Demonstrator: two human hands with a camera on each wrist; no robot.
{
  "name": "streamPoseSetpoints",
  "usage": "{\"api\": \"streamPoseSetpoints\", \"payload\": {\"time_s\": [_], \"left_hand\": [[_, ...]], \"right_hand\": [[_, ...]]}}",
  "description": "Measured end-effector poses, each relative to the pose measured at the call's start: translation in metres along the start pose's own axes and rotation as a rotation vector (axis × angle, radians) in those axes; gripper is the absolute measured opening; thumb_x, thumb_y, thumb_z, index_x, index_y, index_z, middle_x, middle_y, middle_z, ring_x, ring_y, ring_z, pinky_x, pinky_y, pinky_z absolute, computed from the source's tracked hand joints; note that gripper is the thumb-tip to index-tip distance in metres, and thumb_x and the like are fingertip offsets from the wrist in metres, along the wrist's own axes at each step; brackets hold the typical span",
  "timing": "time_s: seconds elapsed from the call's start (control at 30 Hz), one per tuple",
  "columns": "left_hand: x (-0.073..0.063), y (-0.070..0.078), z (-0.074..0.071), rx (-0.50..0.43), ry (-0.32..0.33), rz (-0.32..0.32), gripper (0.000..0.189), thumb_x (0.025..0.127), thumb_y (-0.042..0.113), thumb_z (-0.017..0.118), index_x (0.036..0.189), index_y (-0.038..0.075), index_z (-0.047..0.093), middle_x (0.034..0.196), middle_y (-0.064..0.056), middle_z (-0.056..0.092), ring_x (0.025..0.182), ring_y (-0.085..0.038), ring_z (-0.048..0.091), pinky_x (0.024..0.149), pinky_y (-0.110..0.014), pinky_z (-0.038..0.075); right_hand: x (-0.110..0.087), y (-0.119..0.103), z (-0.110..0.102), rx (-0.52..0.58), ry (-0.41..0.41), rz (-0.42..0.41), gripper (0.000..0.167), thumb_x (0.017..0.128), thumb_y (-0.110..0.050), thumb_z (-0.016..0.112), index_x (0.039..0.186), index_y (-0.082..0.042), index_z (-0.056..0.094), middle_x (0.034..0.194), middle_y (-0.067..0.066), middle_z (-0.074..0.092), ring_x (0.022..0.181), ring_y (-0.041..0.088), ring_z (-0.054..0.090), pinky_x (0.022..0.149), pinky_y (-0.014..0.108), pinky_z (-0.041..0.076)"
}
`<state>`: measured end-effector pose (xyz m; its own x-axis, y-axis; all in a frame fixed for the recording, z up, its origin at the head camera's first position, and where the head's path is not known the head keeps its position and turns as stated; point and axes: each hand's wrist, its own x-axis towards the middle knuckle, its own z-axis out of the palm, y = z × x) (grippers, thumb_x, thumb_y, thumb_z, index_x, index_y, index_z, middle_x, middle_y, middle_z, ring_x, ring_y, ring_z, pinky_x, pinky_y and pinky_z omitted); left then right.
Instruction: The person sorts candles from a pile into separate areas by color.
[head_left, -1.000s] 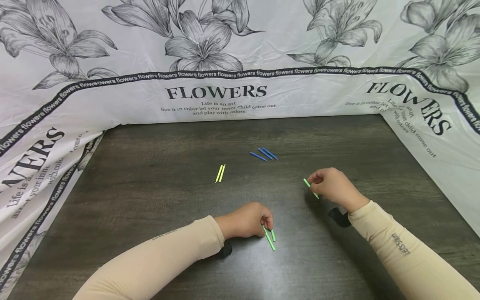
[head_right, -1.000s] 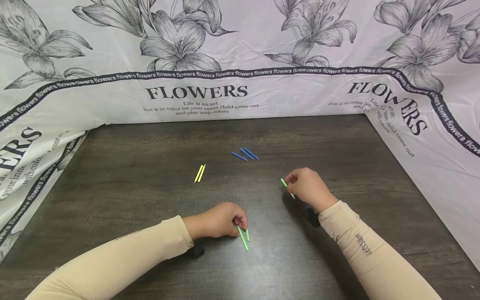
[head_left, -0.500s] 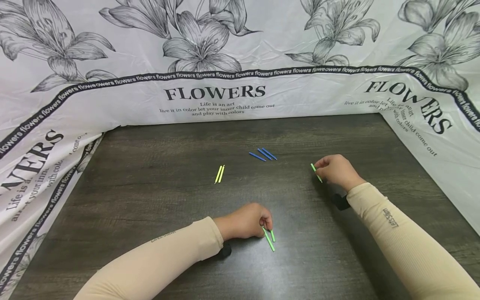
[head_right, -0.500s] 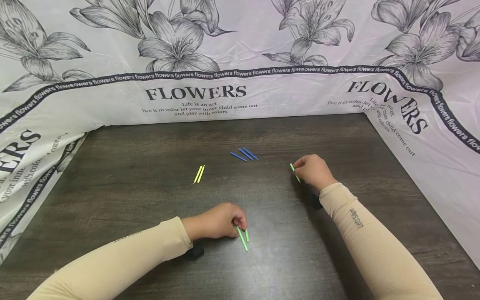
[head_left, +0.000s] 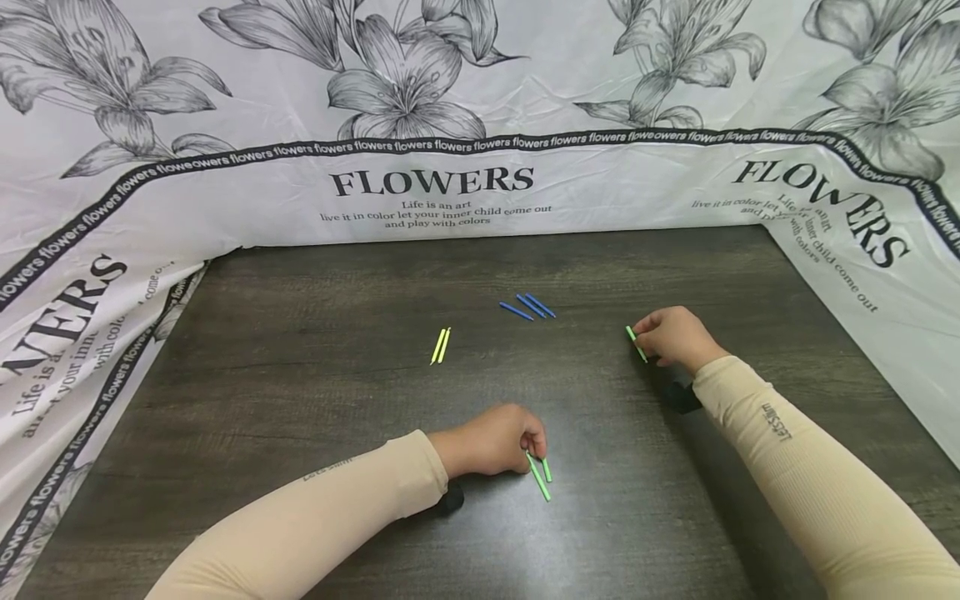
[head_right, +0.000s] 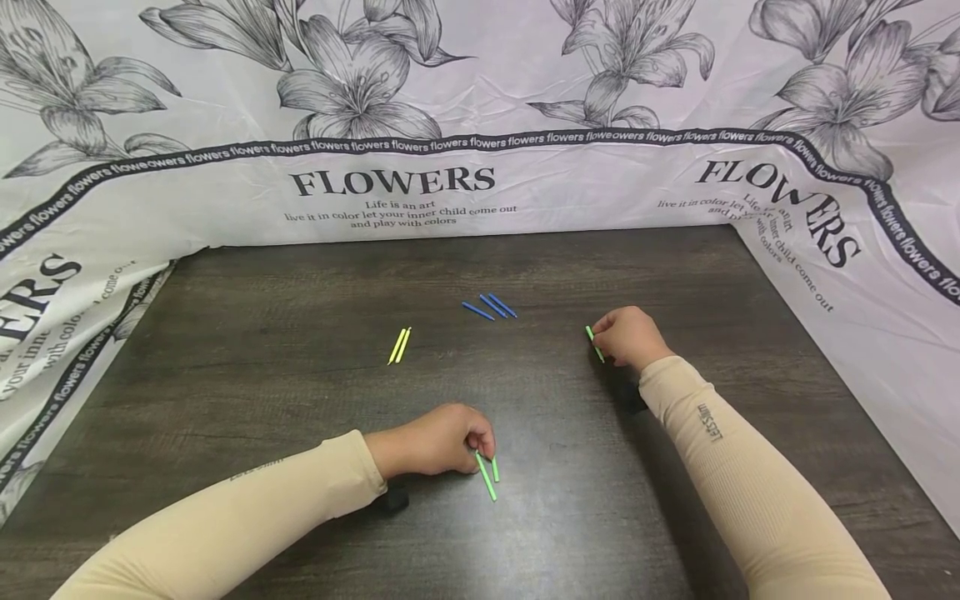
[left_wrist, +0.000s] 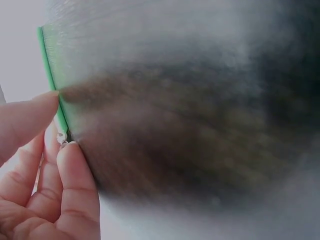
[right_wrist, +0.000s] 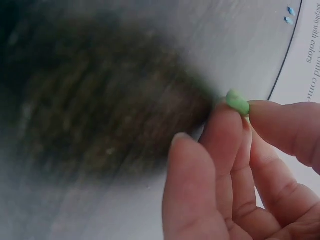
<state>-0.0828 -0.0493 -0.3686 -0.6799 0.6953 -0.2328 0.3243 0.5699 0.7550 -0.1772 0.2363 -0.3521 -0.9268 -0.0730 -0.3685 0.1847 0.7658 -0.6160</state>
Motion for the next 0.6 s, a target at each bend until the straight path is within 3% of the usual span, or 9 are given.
{"api": "streamPoseSetpoints", "payload": {"time_s": [0.6], "left_hand": [[-0.0010, 0.0021, -0.0022, 0.003, -0.019, 0.003, 0.022, 0.070, -0.014, 0.072, 0.078, 0.006, 0.068, 0.072, 0.002, 0.060, 0.068, -0.004, 0.047, 0.064, -0.018, 0.041]], "right_hand": [[0.0039, -0.0036, 0.0001, -0.051, 0.006, 0.015, 0.029, 0.093, -0.008, 0.055, 0.115, 0.008, 0.062, 0.096, 0.018, 0.066, 0.087, 0.026, 0.063, 0.066, 0.034, 0.054]]}}
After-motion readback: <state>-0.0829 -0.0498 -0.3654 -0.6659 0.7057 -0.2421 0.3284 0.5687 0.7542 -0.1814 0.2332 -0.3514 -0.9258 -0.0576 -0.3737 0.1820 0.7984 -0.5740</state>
